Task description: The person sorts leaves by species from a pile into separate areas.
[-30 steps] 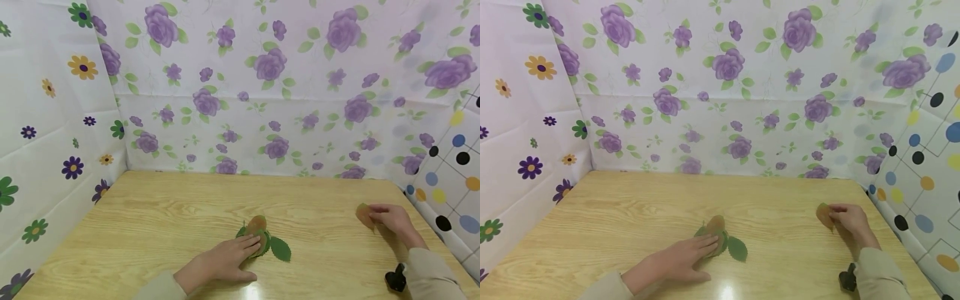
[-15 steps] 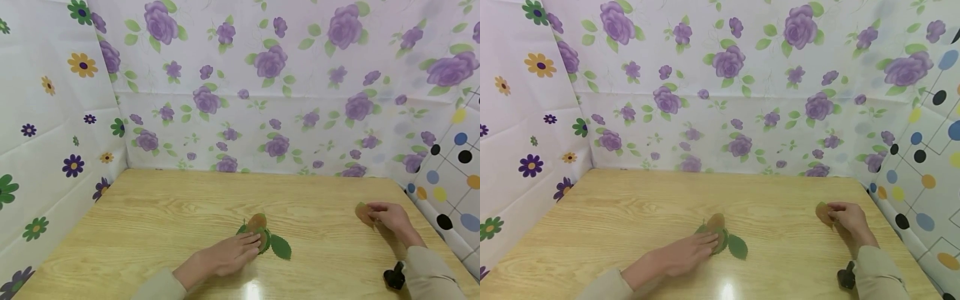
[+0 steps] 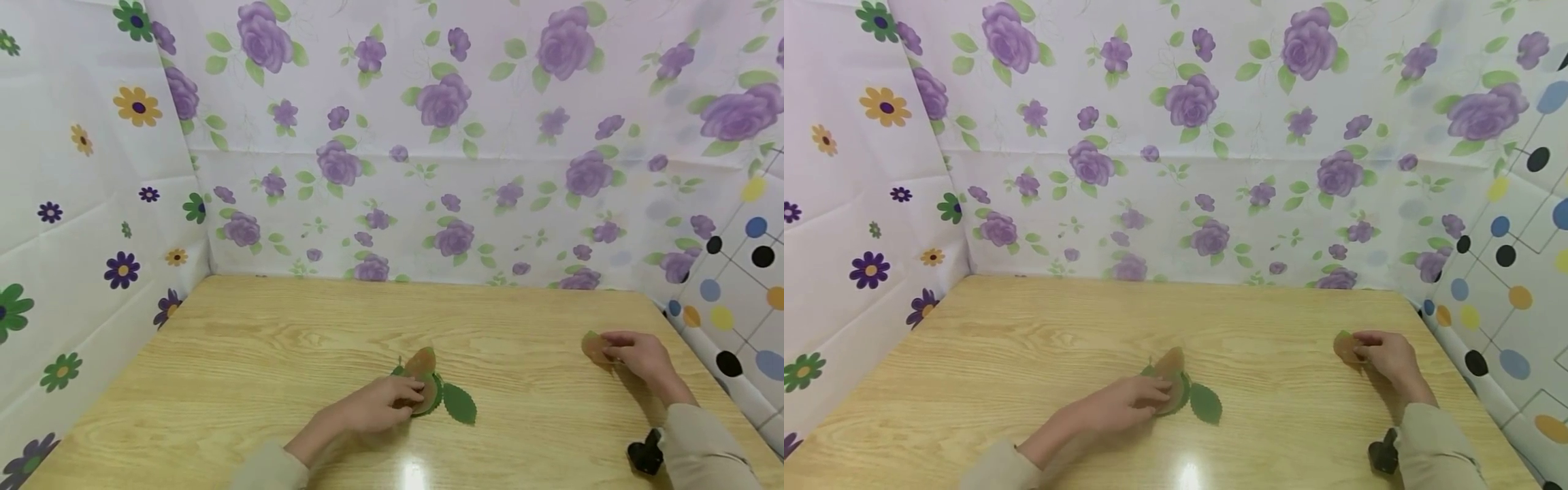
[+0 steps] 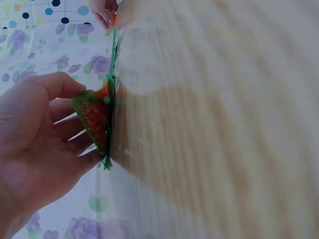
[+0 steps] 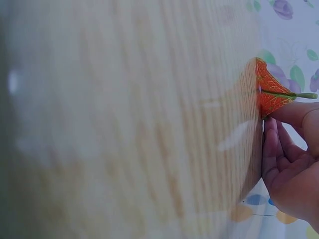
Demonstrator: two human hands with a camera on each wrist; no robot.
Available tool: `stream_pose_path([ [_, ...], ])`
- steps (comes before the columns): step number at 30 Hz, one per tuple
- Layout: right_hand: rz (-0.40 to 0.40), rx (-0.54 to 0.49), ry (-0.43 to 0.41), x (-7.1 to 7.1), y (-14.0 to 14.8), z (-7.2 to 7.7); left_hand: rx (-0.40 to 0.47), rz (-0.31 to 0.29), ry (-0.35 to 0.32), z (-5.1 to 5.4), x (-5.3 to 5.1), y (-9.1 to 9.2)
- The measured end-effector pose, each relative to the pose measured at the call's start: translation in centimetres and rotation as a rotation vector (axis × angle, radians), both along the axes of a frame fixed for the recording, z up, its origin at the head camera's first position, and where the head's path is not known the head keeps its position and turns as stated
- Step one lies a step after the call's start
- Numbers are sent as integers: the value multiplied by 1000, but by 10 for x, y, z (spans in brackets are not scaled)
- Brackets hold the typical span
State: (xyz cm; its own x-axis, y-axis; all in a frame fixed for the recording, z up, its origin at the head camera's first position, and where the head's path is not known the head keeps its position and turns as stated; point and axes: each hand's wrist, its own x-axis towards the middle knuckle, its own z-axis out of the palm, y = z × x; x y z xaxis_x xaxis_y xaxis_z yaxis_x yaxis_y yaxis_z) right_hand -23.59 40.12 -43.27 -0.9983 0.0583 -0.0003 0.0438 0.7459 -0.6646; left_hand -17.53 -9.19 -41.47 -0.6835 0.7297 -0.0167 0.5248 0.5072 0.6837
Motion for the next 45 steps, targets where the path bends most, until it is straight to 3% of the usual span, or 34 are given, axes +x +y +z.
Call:
stream_pose_path([
  [4, 7, -6, 7, 2, 0, 0, 114, 69, -13, 1, 2, 3],
  [7, 9, -5, 13, 3, -1, 1, 157, 99, 34, 2, 3, 5],
  [16, 3, -15, 0, 6, -3, 4, 195, 225, 156, -1, 7, 4],
  [26, 6, 1, 12, 4, 0, 2, 168, 374, 162, -1, 9, -1],
  [33, -2, -6, 2, 4, -2, 2, 109, 405, 139, -2, 13, -4],
  [45, -3, 0, 12, 2, -4, 3, 141, 430, 112, -5, 8, -7],
])
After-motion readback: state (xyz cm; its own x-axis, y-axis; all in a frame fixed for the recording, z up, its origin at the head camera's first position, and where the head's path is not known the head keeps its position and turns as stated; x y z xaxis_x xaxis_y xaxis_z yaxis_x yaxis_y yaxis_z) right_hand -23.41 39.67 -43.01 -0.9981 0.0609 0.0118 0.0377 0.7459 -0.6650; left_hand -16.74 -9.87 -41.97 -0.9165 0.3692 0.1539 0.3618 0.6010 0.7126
